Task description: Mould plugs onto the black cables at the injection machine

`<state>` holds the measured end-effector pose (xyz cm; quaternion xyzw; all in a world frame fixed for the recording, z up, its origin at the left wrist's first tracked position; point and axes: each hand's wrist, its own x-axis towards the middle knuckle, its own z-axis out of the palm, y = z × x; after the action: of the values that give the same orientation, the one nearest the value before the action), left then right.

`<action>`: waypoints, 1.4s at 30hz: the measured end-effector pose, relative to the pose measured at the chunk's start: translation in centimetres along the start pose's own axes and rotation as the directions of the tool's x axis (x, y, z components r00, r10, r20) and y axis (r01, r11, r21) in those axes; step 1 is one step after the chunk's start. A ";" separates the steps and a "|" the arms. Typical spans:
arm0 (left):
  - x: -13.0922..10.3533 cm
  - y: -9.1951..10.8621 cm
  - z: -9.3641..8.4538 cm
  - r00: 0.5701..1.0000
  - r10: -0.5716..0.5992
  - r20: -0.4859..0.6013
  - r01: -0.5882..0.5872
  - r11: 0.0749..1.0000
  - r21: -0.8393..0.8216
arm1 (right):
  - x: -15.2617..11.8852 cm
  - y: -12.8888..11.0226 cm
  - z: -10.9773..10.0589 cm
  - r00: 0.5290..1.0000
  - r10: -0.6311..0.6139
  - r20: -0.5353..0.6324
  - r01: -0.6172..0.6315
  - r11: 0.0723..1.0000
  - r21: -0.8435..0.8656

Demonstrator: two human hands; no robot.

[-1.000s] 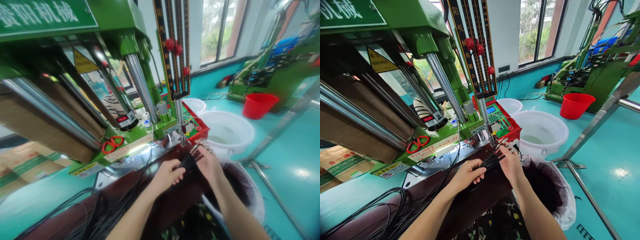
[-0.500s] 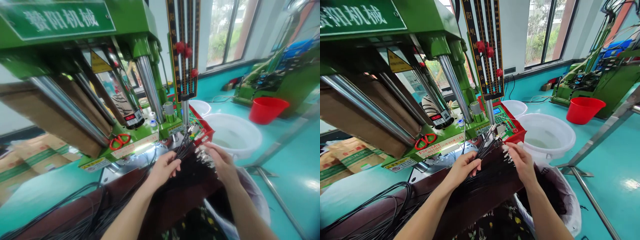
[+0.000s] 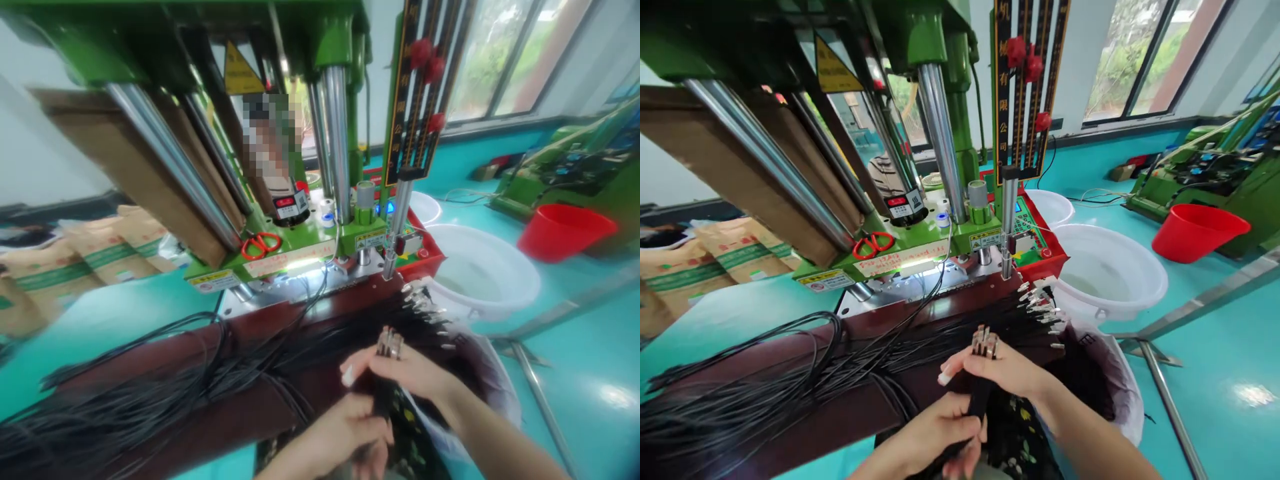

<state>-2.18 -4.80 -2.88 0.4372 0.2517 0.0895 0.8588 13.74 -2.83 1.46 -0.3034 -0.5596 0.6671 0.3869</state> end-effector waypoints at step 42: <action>2.4 2.2 -3.6 0.686 0.299 -0.663 -0.608 0.736 -0.297 | 11.8 2.1 -8.5 0.968 -0.013 -0.253 -0.251 0.082 -0.965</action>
<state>-1.85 -0.06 -3.71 0.2032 0.3454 0.4962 0.7702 14.36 11.49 -1.87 -0.5924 -0.7940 0.1117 0.0786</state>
